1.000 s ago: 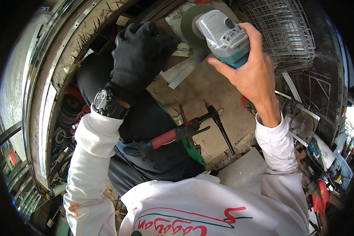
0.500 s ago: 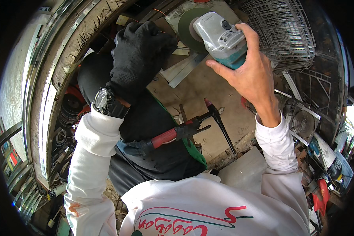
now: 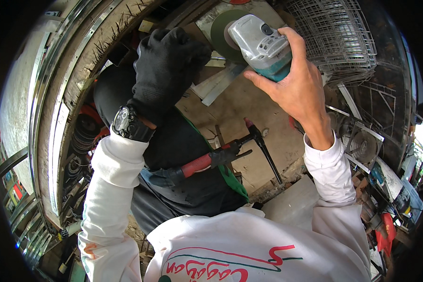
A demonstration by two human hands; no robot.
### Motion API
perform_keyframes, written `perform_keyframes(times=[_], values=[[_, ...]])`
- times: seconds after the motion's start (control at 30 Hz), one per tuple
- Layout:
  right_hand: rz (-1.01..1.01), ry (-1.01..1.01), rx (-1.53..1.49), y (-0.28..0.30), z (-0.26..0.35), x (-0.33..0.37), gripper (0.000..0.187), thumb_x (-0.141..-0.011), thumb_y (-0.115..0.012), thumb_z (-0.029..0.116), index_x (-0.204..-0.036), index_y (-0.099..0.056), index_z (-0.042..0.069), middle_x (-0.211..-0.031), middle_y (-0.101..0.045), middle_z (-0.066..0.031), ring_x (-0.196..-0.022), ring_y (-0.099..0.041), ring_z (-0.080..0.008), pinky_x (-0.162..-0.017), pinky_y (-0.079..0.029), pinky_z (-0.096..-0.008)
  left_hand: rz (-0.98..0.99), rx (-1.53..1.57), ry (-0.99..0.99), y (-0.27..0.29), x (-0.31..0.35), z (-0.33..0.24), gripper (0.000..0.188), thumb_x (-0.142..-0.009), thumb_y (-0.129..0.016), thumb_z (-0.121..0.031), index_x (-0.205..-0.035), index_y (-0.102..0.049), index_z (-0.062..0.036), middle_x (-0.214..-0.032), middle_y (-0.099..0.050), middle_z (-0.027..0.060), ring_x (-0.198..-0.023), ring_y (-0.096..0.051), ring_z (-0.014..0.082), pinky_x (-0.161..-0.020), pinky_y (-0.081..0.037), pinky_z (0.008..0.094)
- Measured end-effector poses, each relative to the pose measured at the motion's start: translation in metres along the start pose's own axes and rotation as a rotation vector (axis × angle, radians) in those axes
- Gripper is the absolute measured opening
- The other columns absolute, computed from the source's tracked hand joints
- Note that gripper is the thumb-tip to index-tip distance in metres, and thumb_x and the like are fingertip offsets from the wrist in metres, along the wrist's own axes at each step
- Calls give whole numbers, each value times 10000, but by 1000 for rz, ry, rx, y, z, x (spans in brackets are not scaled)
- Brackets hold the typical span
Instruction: The person grinds a metal piece with an angle grinder, measures and marks it with a tape measure and marker, and then cuts it. The person then uses a welding torch to tack the piece onto a larger metal frame.
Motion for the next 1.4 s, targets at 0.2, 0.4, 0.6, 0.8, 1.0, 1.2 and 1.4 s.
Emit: perform_keyframes(times=[0.2,0.4,0.6,0.8,1.0,1.2,1.4], values=[[0,-11,-17,-2,-3,-2,931,-772,-971,345,-1491,-425,117,-1155,-763,-261,-1043,-760,-461,-860,-618,-505,-7,15,-5,2,-2,-2,116,-855,-830,-256,-970,-830,-244,-927,-666,-6,-984,-657,277,-846,-539,454],[-1,-86,-36,-4,-13,-10,931,-773,-976,340,-1495,-430,122,-1180,-761,-258,-1072,-757,-461,-898,-605,-496,-4,-29,-21,5,-2,-6,126,-867,-856,-263,-980,-838,-209,-942,-670,2,-979,-651,276,-847,-525,450],[-8,-140,-193,4,-38,11,924,-764,-980,399,-1458,-457,87,-1183,-745,-226,-1064,-752,-365,-925,-588,-448,-96,-44,24,4,4,-16,121,-876,-789,-298,-940,-787,-195,-946,-650,39,-991,-642,324,-847,-504,511],[184,-403,-579,-3,-61,51,994,-734,-996,436,-1453,-475,-12,-1291,-662,-186,-1178,-648,-258,-1044,-515,-392,-127,-165,95,-2,7,-21,172,-890,-783,-330,-925,-750,-165,-966,-649,81,-992,-637,348,-815,-478,519],[295,-453,-842,-28,-70,68,1018,-747,-983,446,-1491,-465,-17,-1285,-638,-139,-1166,-623,-228,-1026,-513,-367,-132,-99,119,-5,11,-17,169,-916,-766,-324,-957,-756,-160,-977,-660,88,-1008,-640,351,-826,-480,517],[365,-529,-973,-39,-62,58,1039,-736,-988,453,-1510,-460,1,-1295,-635,-138,-1187,-617,-233,-1041,-503,-370,-56,-71,194,-3,10,-16,166,-925,-768,-310,-1004,-780,-164,-1002,-682,79,-1018,-647,347,-857,-490,506],[338,-439,-772,-28,-60,62,1044,-722,-994,453,-1508,-468,11,-1308,-634,-147,-1202,-616,-257,-1063,-493,-386,-102,-48,152,-3,13,-15,183,-926,-773,-321,-1022,-789,-166,-1006,-686,68,-1022,-649,342,-873,-499,496]])
Point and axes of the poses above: each hand's wrist, its own x-axis away from the middle knuckle, its own y-axis out of the back of the hand, z = x × y, the point moved 6 cm from there along -x, towards the middle knuckle
